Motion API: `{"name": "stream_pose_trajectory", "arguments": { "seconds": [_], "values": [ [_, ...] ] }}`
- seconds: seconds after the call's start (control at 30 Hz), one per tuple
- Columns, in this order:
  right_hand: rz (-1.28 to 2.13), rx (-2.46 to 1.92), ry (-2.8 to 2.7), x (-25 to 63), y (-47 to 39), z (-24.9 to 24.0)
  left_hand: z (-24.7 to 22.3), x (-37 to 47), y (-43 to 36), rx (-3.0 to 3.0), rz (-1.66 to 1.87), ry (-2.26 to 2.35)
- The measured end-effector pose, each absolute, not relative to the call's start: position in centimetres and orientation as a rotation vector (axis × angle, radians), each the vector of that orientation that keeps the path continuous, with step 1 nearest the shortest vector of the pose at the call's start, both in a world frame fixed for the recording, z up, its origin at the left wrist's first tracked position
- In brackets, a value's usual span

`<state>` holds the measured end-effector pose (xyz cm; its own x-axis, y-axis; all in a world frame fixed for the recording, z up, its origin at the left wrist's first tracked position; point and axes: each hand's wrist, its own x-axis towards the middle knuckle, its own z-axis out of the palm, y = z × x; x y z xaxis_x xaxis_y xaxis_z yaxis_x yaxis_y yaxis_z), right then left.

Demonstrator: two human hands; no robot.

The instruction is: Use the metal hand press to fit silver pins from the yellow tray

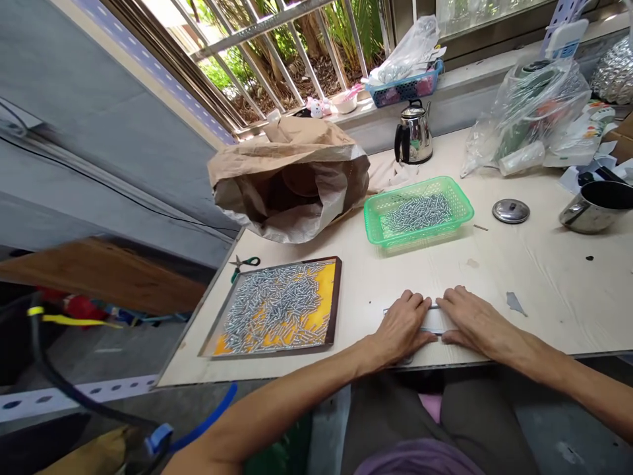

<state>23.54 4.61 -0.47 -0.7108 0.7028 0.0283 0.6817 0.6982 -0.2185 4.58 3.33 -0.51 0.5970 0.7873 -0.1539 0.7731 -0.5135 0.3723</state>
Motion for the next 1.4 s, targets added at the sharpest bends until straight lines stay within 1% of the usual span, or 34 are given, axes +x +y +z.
{"name": "stream_pose_trajectory", "arguments": {
  "seconds": [0.13, 0.3, 0.4, 0.57, 0.73, 0.9, 0.97, 1.03, 1.1, 1.2, 1.23, 1.3, 1.4],
  "values": [
    [0.222, -1.083, -2.755, 23.3, 3.9, -1.4, -0.9, 5.1, 3.5, 2.481, -0.023, 1.270],
    [0.121, -1.054, -2.718, 23.2, 3.7, -2.2, -1.7, 5.2, 3.9, 2.517, 0.045, 1.262],
    [0.168, -1.070, -2.709, 23.8, 4.3, -1.8, -2.0, 5.1, 3.5, 2.545, 0.147, 1.286],
    [0.361, -0.990, -2.730, 25.3, 6.5, -1.5, -3.7, 5.4, 0.2, 2.664, 0.471, 1.380],
    [0.206, -1.110, -2.745, 24.7, 8.8, -2.2, -4.7, 6.8, -3.4, 2.629, 0.601, 1.277],
    [0.131, -1.267, -2.709, 22.2, 10.2, -0.4, -4.2, 7.5, -3.5, 2.451, 0.685, 1.292],
    [0.190, -1.163, -2.758, 20.5, 9.5, 0.5, -4.2, 7.6, -3.4, 2.433, 0.735, 1.281],
    [0.322, -0.874, -2.858, 18.5, 8.0, 1.0, -4.4, 7.8, -3.9, 2.426, 0.783, 1.251],
    [0.413, -0.574, -2.954, 16.6, 6.4, 0.9, -4.5, 7.7, -5.0, 2.493, 0.841, 1.120],
    [0.378, -0.369, -3.004, 14.8, 5.0, -0.2, -4.2, 6.0, -6.9, 2.686, 1.005, 0.810],
    [0.354, -0.349, -2.996, 14.4, 4.9, -0.8, -3.8, 4.8, -7.1, 2.719, 1.065, 0.782],
    [0.308, -0.334, -2.950, 13.9, 5.1, -2.1, -2.4, 1.4, -6.6, 2.725, 1.109, 0.929],
    [0.294, -0.307, -2.813, 13.4, 5.5, -3.8, -0.2, -4.8, -3.2, 2.475, 1.060, 1.777]
  ]
}}
